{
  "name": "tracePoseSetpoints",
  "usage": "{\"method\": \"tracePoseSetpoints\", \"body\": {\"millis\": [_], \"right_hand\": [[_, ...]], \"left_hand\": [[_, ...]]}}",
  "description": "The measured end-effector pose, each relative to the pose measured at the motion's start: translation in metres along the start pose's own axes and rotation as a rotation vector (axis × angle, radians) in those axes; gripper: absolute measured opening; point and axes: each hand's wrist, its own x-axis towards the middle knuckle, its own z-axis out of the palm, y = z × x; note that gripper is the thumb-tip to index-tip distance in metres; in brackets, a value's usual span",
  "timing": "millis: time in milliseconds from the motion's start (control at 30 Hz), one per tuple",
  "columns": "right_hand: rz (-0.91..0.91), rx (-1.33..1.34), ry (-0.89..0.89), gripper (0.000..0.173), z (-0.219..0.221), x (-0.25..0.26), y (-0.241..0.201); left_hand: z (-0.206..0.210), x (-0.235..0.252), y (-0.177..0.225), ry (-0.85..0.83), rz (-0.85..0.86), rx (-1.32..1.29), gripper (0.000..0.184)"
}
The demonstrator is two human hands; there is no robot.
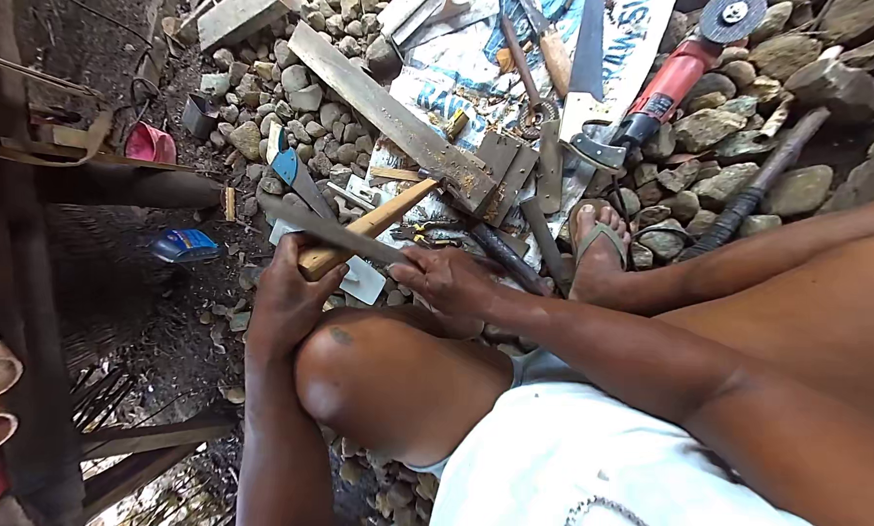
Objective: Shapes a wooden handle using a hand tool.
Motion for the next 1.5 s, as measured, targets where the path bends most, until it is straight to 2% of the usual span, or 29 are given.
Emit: {"method": "tracePoseSetpoints", "body": {"millis": [100, 233, 367, 433, 567, 633, 700, 767, 933, 967, 1067, 1100, 1233, 1300, 1400, 1500], "right_hand": [[-0.012, -0.011, 0.007, 0.052, -0.001, 0.003, 0.006], [0.228, 0.031, 0.06, 0.059, -0.01, 0.018, 0.049], [0.053, 0.026, 0.049, 0.049, -0.001, 0.006, 0.021], [0.032, 0.018, 0.01, 0.051, -0.002, 0.01, 0.016], [0.238, 0.033, -0.036, 0.062, -0.017, 0.032, 0.057], [0.205, 0.019, 0.005, 0.059, -0.012, 0.027, 0.055], [0.07, 0.003, 0.063, 0.053, -0.001, 0.017, 0.037], [0.053, 0.007, 0.039, 0.055, 0.001, 0.016, 0.031], [0.302, 0.012, 0.007, 0.062, -0.017, 0.039, 0.077], [0.296, 0.003, 0.006, 0.063, -0.017, 0.036, 0.072], [0.121, -0.044, 0.06, 0.054, -0.007, 0.028, 0.05], [0.121, -0.042, 0.051, 0.055, -0.006, 0.029, 0.05], [0.335, 0.009, 0.016, 0.064, -0.016, 0.047, 0.084], [0.326, -0.014, 0.004, 0.064, -0.018, 0.045, 0.076], [0.184, -0.058, 0.001, 0.061, -0.013, 0.041, 0.06], [0.308, 0.004, 0.032, 0.062, -0.014, 0.049, 0.081]], "left_hand": [[0.0, 0.0, 0.001, 0.009, 0.007, -0.01, 0.057], [-0.001, 0.0, -0.002, -0.006, 0.029, -0.013, 0.058], [0.0, 0.002, -0.002, -0.006, 0.042, -0.009, 0.058], [-0.001, 0.002, -0.001, -0.001, 0.04, -0.001, 0.058], [-0.001, 0.003, -0.005, -0.014, 0.051, 0.002, 0.057], [0.001, 0.003, -0.007, -0.016, 0.061, -0.006, 0.057], [0.0, 0.002, -0.006, -0.005, 0.072, -0.014, 0.056], [0.001, 0.002, -0.005, -0.005, 0.071, -0.013, 0.056], [0.001, 0.004, -0.009, -0.016, 0.059, -0.018, 0.054], [0.001, 0.004, -0.01, -0.02, 0.057, -0.024, 0.053], [0.0, 0.003, -0.008, -0.012, 0.052, -0.026, 0.054], [0.0, 0.002, -0.008, -0.015, 0.047, -0.026, 0.054], [-0.001, 0.005, -0.009, -0.02, 0.052, -0.027, 0.053], [0.001, 0.004, -0.009, -0.026, 0.055, -0.051, 0.053], [-0.001, 0.004, -0.007, -0.02, 0.046, -0.04, 0.052], [-0.001, 0.003, -0.008, -0.016, 0.041, -0.029, 0.053]]}}
